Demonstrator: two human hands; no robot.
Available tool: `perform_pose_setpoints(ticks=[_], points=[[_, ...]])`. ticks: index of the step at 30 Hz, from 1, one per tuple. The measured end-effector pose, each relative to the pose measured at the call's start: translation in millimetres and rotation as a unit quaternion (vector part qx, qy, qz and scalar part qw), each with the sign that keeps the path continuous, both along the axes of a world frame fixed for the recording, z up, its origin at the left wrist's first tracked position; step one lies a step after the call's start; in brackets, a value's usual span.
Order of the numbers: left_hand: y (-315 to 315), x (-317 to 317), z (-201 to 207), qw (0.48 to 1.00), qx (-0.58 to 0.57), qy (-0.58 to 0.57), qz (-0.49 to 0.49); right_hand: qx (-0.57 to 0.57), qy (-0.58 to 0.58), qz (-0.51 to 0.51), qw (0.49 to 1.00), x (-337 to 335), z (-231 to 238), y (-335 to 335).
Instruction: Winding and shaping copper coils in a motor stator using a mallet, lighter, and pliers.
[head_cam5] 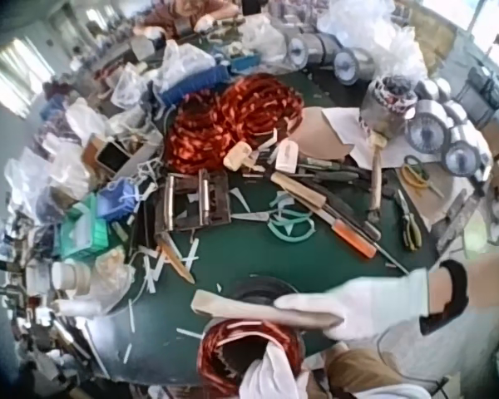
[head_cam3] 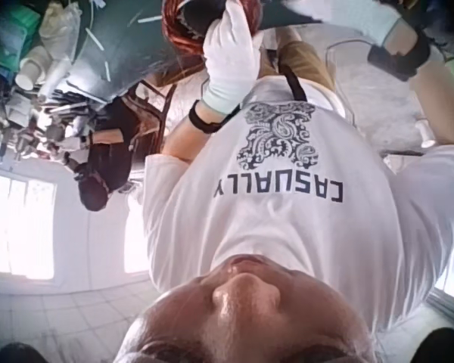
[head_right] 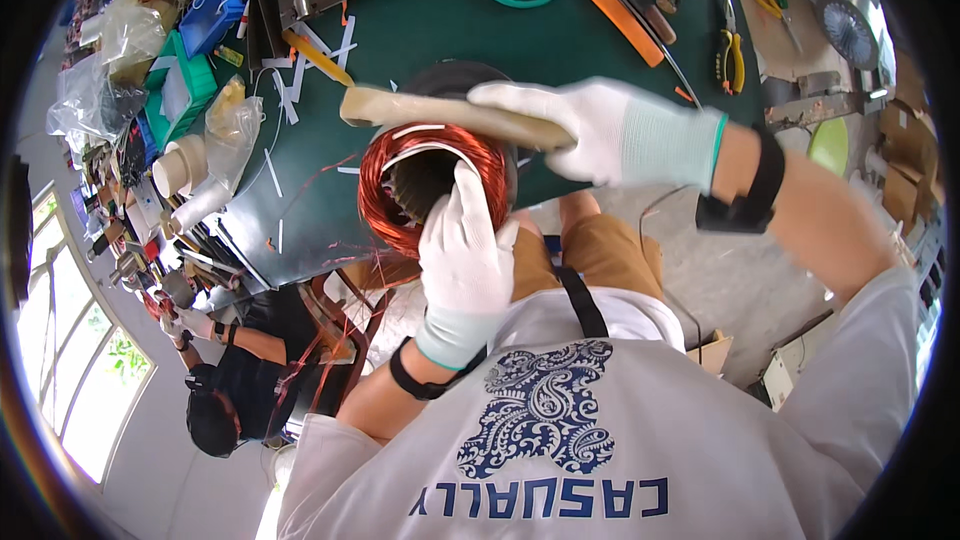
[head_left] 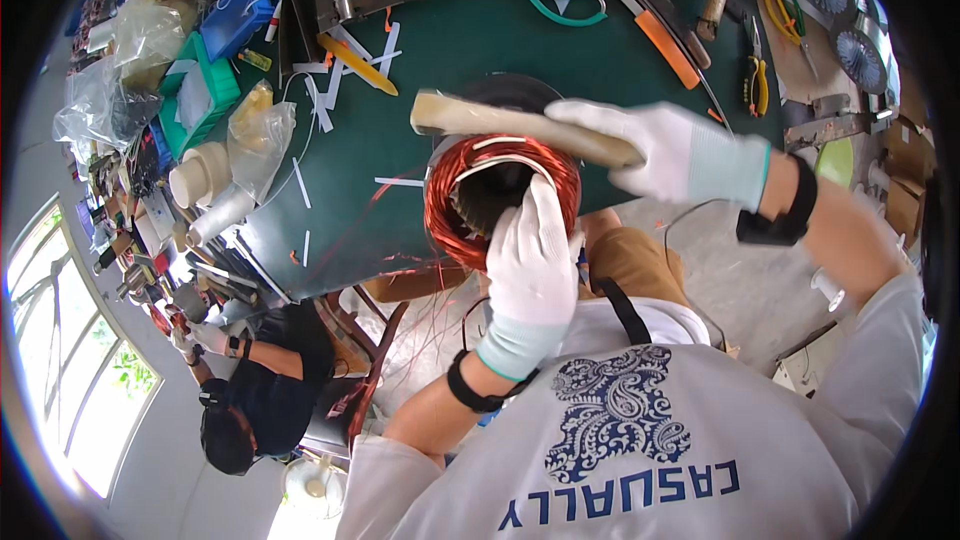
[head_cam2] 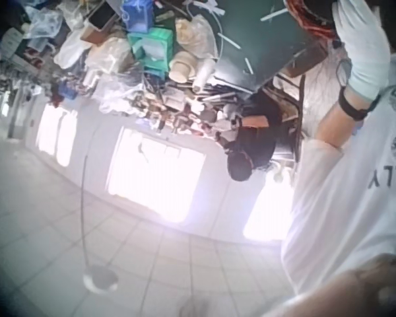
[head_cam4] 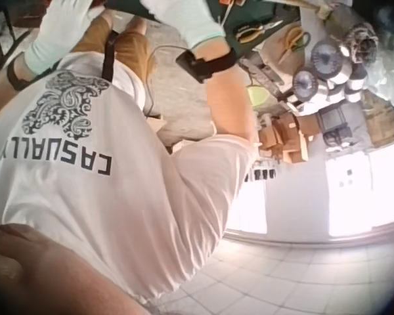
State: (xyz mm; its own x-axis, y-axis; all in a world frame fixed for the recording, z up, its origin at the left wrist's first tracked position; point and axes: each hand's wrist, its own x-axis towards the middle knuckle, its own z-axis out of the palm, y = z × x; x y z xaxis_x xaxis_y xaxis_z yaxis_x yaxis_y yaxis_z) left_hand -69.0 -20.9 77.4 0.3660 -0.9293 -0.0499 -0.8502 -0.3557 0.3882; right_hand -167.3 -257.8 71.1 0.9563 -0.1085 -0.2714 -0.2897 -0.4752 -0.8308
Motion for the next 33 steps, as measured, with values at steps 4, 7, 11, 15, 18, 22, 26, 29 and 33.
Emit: perform_pose_setpoints(ticks=[4, 7, 11, 15, 18, 22, 26, 29, 33], points=[[5.8, 30.1, 27.4, 0.99, 0.028, -0.033, -0.134, -0.109, 0.206, -0.259, 0.937, 16.4, 11.9, -68.2], [16.7, 38.6, 16.0, 0.987, 0.021, 0.019, -0.16, -0.111, -0.006, -0.13, 0.985, 12.6, -6.8, -52.1], [13.5, 31.3, 14.0, 0.987, -0.004, 0.027, -0.158, -0.184, -0.087, 0.152, 0.967, 56.7, 15.7, -90.2], [10.0, 23.5, 9.8, 0.991, -0.007, 0.024, -0.134, -0.144, -0.007, -0.004, 0.99, 55.3, 4.1, -101.0], [5.5, 20.3, 6.1, 0.993, -0.007, 0.025, -0.119, -0.273, -0.246, 0.14, 0.919, 34.4, -18.5, -57.5], [-0.5, 9.0, 4.0, 0.995, -0.036, 0.019, -0.096, -0.23, -0.192, -0.003, 0.954, 11.2, -33.7, -119.4], [-2.3, 0.5, -2.5, 0.997, -0.05, 0.017, -0.057, -0.121, -0.087, -0.043, 0.988, -29.2, -51.2, -40.9], [12.1, 17.3, 15.0, 0.996, 0.011, 0.004, -0.092, 0.006, 0.014, -0.037, 0.999, -28.5, -9.0, -7.8], [31.7, 43.8, 10.4, 0.983, -0.001, -0.029, -0.18, -0.122, -0.084, -0.315, 0.937, -53.1, -28.5, -22.0]])
